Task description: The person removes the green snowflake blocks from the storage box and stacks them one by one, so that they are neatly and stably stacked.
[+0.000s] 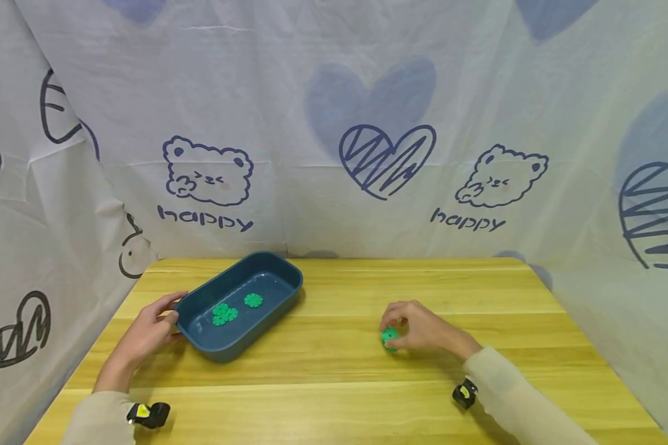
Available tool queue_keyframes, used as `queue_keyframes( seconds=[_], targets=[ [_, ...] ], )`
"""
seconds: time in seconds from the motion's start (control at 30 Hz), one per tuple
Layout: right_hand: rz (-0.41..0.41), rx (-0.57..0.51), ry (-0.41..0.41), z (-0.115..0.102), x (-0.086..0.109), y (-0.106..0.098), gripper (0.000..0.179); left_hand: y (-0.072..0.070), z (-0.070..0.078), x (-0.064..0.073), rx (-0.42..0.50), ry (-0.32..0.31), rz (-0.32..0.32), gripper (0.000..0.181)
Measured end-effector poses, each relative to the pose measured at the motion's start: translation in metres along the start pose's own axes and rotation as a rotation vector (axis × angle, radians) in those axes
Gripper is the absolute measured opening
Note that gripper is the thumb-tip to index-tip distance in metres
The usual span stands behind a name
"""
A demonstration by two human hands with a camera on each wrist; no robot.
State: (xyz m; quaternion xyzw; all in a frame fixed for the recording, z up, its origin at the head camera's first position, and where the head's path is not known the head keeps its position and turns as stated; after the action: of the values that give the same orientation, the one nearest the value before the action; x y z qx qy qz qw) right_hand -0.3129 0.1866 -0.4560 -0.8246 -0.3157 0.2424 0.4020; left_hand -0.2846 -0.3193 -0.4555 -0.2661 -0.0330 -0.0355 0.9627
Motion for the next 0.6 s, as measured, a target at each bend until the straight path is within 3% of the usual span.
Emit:
queue_keyframes(
  seconds=[0.6],
  targets=[
    [-0.011,-0.039,0.032,0.0103,0.0093,0.0068,0.022,0.0004,0.0008,0.0013,-0.008,-0.009,0.008,0.053]
  ],
)
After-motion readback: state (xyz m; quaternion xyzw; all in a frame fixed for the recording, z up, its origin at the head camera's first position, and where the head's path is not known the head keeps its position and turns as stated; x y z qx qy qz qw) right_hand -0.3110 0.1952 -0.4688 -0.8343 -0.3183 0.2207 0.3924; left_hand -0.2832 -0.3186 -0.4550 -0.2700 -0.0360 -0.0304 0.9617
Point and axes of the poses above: each hand's wrist, its own x-axis away from the middle knuckle, its own y-axis out of the palm, z = x × y, the point moved 4 cm from there along -x, towards the middle knuckle, and after that the axes turned 3 degrees about -y, right-handed, at the moved point
